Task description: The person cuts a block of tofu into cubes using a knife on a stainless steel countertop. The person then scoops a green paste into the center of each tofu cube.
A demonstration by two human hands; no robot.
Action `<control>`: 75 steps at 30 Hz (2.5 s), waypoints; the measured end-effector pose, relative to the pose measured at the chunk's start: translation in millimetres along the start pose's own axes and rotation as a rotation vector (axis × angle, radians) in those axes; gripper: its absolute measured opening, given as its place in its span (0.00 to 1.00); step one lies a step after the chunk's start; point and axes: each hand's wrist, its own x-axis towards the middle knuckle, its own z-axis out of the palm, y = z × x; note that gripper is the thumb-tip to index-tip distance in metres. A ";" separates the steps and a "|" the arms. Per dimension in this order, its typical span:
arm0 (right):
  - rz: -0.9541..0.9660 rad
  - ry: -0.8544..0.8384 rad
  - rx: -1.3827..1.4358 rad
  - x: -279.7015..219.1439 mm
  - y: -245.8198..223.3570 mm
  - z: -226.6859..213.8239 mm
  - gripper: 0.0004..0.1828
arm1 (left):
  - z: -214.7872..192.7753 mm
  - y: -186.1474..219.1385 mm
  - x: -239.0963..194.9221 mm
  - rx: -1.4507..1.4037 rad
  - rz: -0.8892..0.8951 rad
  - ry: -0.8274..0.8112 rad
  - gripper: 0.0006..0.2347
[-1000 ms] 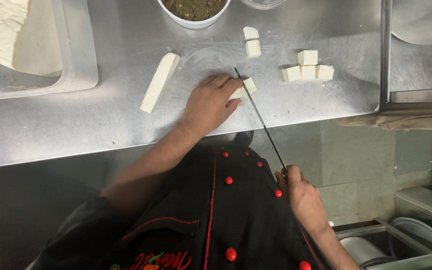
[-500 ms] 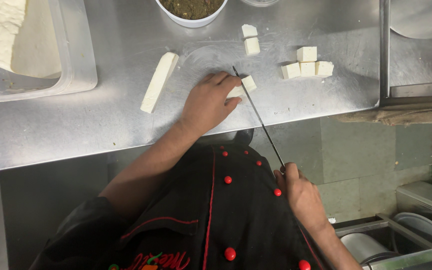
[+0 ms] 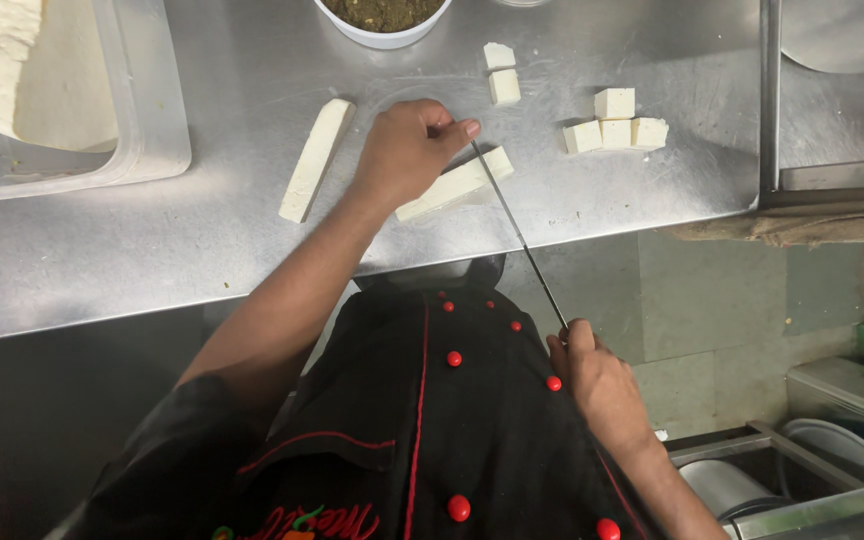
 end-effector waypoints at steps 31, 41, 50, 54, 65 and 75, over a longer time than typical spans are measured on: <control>0.016 0.084 0.115 6.7 17.3 13.9 0.14 | -22.1 10.6 -47.8 0.096 0.286 0.010 0.18; -0.006 0.018 0.027 -10.4 -4.8 16.8 0.14 | -26.1 9.9 -76.1 0.334 0.425 -0.021 0.18; 0.049 -0.019 0.006 -14.6 -16.2 24.4 0.14 | -26.4 2.5 -74.0 0.325 0.476 -0.018 0.16; 0.034 0.000 0.009 -15.5 -18.2 25.2 0.14 | -25.1 0.1 -74.3 0.329 0.466 -0.030 0.16; 0.009 0.012 -0.019 -11.0 -8.6 39.6 0.14 | -20.6 -13.3 -32.8 0.180 0.084 0.023 0.23; 0.112 -0.097 -0.010 10.1 6.9 58.4 0.15 | -17.1 -19.4 -10.0 0.238 -0.024 -0.035 0.24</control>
